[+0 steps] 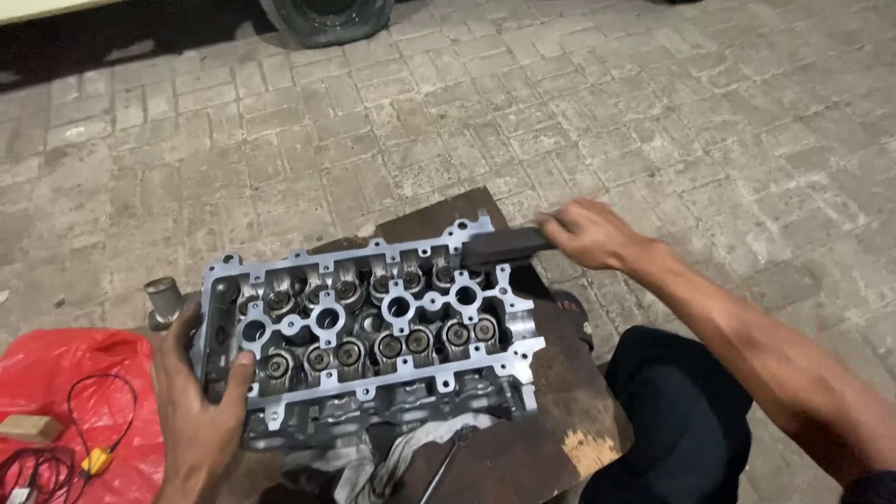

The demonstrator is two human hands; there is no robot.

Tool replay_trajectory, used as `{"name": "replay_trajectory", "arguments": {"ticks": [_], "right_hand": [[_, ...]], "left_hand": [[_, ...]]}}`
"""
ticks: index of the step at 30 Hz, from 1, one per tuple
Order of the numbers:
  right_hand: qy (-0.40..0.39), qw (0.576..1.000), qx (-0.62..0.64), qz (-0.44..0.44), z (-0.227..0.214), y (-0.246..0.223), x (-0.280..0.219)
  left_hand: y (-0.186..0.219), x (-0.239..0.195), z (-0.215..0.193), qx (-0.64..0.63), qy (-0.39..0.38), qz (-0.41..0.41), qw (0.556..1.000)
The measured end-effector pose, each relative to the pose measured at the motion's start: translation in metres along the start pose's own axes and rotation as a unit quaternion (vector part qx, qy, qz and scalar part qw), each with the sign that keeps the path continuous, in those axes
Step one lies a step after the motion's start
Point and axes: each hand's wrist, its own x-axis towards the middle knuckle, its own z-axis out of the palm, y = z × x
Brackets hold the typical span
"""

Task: The person scrubs the surface of a cylinder head with a wire brush and wipes it with a cloth. The person holds the cylinder head steady with one hand while scrubbing and wiping with the other.

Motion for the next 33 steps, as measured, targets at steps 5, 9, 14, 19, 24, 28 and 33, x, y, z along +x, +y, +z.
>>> {"name": "replay_trajectory", "arguments": {"ticks": [5,9,14,19,24,28,33], "right_hand": [[-0.029,0.998,0.05,0.005,0.003,-0.033,-0.001],[0.004,0.999,0.001,0.036,-0.012,0.018,-0.004],[-0.025,0.999,0.031,0.035,0.004,-0.039,-0.005],[-0.013,0.993,0.109,0.035,0.002,0.0,-0.001],[0.065,0.998,0.006,0.022,0.015,-0.022,-0.006],[0.111,0.989,-0.088,-0.05,0.034,-0.001,-0.005],[0.125,0.96,-0.237,0.085,-0.002,0.096,-0.021]], "left_hand": [[0.012,-0.004,-0.007,-0.025,-0.01,0.002,1.0],[0.007,0.0,-0.002,-0.01,-0.008,-0.034,0.999],[0.007,-0.003,-0.004,-0.022,-0.013,-0.021,0.999],[0.006,-0.001,-0.005,-0.044,-0.021,-0.029,0.998],[-0.001,0.0,-0.001,-0.008,-0.003,-0.018,1.0],[0.01,-0.007,-0.009,-0.047,-0.015,0.004,0.999],[-0.006,0.002,-0.004,0.005,-0.007,0.029,1.0]]}}
